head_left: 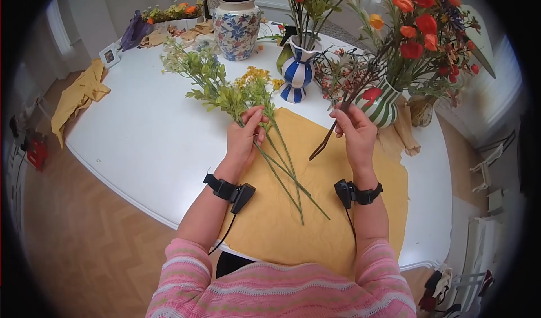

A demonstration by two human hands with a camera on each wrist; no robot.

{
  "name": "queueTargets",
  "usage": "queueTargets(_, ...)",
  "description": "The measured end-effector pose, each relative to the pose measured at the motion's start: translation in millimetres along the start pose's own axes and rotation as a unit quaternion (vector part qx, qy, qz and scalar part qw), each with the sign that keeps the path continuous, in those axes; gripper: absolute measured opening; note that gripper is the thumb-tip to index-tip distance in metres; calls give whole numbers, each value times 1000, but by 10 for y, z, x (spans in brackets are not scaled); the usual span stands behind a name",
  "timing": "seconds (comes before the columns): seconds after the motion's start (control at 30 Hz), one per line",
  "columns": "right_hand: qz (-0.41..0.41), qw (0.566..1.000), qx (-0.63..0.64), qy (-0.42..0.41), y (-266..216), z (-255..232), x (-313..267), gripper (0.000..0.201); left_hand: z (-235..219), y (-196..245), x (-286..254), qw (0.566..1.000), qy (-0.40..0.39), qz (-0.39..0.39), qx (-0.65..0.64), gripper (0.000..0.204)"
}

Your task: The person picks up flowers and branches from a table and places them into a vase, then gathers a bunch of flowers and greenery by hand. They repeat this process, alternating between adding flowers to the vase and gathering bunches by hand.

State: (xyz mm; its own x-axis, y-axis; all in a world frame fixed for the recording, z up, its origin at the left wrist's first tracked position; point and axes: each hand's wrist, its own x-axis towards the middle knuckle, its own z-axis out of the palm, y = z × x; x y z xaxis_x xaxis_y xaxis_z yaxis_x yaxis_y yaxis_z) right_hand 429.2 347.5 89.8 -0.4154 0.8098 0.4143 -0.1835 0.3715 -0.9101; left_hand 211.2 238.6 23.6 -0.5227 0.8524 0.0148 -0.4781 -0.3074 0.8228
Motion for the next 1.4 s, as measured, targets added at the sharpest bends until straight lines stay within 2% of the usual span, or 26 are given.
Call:
queueTargets(0.33, -81, 994, -21, 70, -558, 71, 865, 22, 10, 1, -14, 1000, 4, -1, -9, 33)
queueTargets(0.4, -133, 988, -33, 65, -653, 162, 1092, 22, 13, 4, -19, 1000, 2, 0, -6, 33)
queueTargets(0.73, -269, 953, -121, 77, -621, 388, 2137, 26, 1, 0, -9, 1000, -10, -10, -19, 32)
queueTargets(0.97, -260, 939, -199, 105, -362, 511, 2397, 24, 16, 21, -38, 999, -16, -22, -21, 31)
queueTargets(1.23, -135, 953, -263, 62, -51, 611, 2361, 28, 41, 30, -57, 999, -13, -21, -32, 29)
queueTargets(1.4, -119, 938, -320, 51, 75, 585, 2411, 30, 35, 2, -49, 999, -20, -18, -21, 29)
